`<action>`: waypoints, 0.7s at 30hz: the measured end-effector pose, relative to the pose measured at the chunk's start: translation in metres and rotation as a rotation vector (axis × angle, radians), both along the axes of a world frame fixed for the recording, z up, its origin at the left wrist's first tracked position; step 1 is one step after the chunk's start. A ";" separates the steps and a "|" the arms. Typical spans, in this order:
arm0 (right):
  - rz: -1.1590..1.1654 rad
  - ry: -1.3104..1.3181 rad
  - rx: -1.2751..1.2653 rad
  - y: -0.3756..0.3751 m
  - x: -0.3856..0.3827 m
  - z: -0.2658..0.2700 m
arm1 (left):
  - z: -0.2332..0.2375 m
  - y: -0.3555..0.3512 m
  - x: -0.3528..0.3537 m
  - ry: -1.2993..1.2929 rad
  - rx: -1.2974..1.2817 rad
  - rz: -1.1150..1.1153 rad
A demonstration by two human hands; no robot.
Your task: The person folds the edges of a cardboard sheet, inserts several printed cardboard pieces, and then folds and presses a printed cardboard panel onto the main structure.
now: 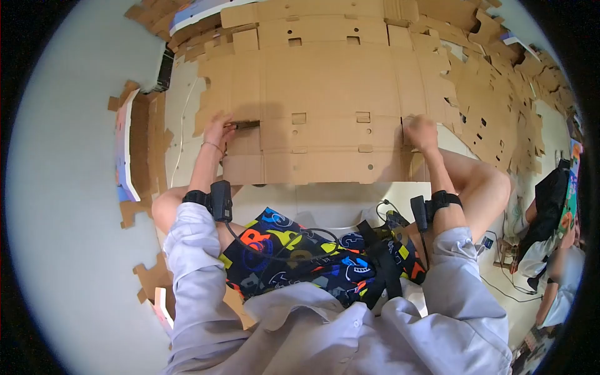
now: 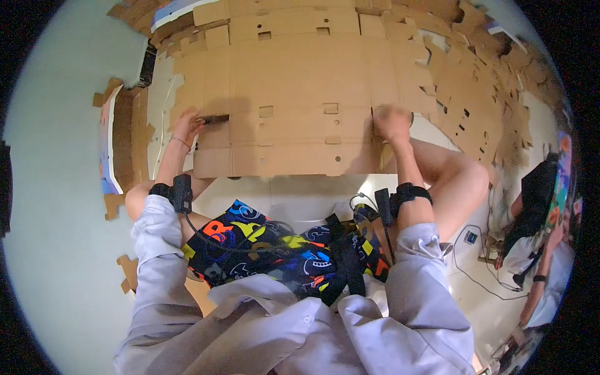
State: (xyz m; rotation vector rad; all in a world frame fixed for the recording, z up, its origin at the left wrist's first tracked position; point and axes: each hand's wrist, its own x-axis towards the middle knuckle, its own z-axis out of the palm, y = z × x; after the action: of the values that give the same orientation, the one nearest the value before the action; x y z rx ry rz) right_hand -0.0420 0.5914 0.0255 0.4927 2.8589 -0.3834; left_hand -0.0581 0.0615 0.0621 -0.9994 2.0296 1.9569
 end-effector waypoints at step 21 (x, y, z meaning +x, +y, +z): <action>0.258 -0.110 0.149 0.002 0.010 -0.004 | -0.059 0.042 -0.045 -0.153 -1.172 -1.059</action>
State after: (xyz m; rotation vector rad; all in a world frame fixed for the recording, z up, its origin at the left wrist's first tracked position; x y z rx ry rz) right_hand -0.0325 0.5932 0.0211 0.1590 2.8066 -0.0958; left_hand -0.1027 0.1032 0.0031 0.0103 2.6661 0.1171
